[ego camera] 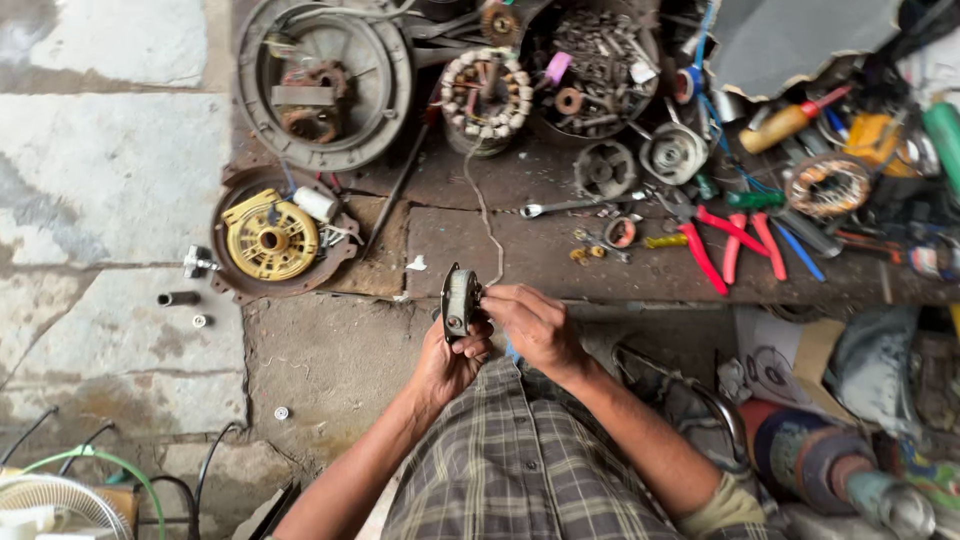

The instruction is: The person disassembles and reassembles small electrical motor components on a cluttered workbench. They use pliers and a screwdriver to remove and install parts, handling wires and metal housings throughout the process.

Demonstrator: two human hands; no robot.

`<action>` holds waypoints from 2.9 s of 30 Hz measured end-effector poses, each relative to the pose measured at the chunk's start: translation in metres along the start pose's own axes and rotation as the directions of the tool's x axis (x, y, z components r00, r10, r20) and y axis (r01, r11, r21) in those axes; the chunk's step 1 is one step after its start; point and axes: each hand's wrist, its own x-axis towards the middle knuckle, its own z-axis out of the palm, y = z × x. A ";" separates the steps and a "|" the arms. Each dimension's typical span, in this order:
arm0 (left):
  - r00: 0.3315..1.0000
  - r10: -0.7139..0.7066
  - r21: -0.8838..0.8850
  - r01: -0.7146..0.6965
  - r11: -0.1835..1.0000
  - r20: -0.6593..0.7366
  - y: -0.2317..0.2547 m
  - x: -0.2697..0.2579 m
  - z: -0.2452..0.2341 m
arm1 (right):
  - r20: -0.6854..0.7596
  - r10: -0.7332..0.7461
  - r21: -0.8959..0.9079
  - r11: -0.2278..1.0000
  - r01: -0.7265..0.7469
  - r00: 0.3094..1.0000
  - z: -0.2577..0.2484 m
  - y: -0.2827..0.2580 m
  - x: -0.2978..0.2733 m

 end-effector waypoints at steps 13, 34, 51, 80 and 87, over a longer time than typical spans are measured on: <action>0.986 -0.154 0.178 0.163 0.970 -0.062 -0.009 0.029 0.012 | -0.104 0.232 -0.049 0.970 -0.238 0.967 -0.021 0.014 -0.032; 0.987 0.040 0.258 0.001 0.966 -0.153 -0.003 0.008 0.018 | 0.059 0.154 -0.013 0.988 -0.154 0.986 -0.017 0.011 -0.021; 0.984 -0.054 0.209 0.089 0.974 -0.167 0.010 0.001 0.016 | 0.028 -0.092 -0.194 0.976 0.095 0.995 -0.003 0.021 -0.036; 0.978 0.120 0.460 -0.028 0.887 -0.171 0.020 -0.014 0.043 | 0.172 -0.034 -0.058 0.997 0.044 0.985 0.011 0.024 -0.024; 0.980 0.173 0.636 -0.070 0.769 -0.101 0.024 -0.012 0.058 | 0.445 0.532 0.426 0.582 -0.693 0.720 0.025 0.019 -0.044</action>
